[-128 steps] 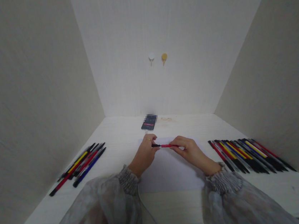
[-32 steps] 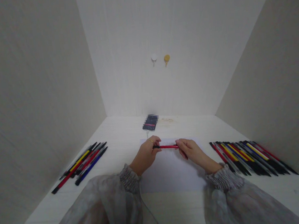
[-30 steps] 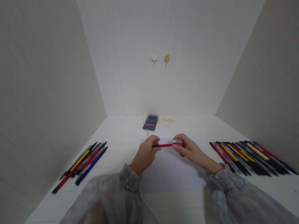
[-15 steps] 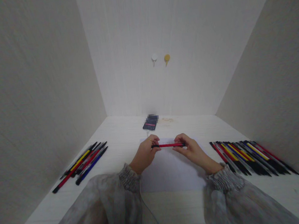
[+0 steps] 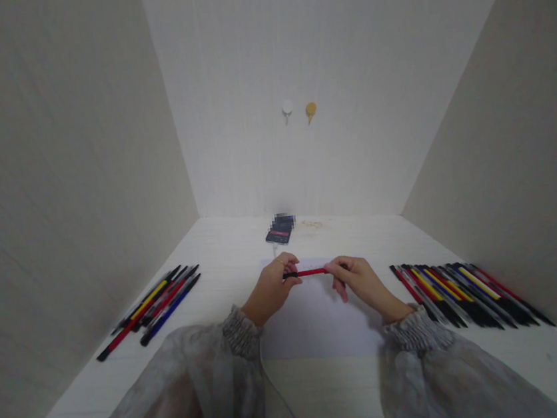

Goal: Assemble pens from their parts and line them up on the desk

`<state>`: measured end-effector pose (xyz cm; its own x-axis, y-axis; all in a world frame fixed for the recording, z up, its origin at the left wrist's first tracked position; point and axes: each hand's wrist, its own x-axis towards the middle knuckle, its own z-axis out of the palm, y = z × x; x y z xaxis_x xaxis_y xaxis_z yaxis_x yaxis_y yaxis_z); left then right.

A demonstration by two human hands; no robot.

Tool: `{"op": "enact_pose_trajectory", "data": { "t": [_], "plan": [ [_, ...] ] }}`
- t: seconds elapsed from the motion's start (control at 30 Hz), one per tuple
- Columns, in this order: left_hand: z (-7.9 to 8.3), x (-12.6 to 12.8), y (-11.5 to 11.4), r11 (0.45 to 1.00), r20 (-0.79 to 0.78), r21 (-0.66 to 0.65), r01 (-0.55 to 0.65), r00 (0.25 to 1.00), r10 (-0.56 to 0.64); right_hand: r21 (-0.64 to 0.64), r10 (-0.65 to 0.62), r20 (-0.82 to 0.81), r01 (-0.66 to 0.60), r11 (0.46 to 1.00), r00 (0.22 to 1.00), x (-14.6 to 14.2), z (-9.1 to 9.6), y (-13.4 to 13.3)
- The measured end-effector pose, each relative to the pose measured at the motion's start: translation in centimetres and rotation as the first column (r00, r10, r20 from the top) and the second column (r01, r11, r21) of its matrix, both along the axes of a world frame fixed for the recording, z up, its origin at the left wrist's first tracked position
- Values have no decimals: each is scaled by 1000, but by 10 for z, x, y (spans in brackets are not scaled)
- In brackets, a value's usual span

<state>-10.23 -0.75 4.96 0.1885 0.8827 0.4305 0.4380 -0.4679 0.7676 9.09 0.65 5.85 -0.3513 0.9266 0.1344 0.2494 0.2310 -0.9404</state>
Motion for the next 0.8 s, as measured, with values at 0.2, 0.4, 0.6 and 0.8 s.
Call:
{"op": "enact_pose_trajectory", "data": {
  "t": [0.2,0.4,0.6,0.8],
  "plan": [
    [0,1,0,1000,2,3,-18,1000,18,36,5,-52,-4,999,999,-1,1,1],
    [-1,1,0,999,-33,22,-27,999,27,35,13,-28,-12,999,1000,0,-3,2],
    [0,2,-1,999,-43,34,-18,999,20,57,-2,10,2,998,1000,1,-4,2],
    [2,1,-1,999,-16,-2,-46,999,46,19,23,-74,-21,1000,997,0,-3,2]
  ]
}}
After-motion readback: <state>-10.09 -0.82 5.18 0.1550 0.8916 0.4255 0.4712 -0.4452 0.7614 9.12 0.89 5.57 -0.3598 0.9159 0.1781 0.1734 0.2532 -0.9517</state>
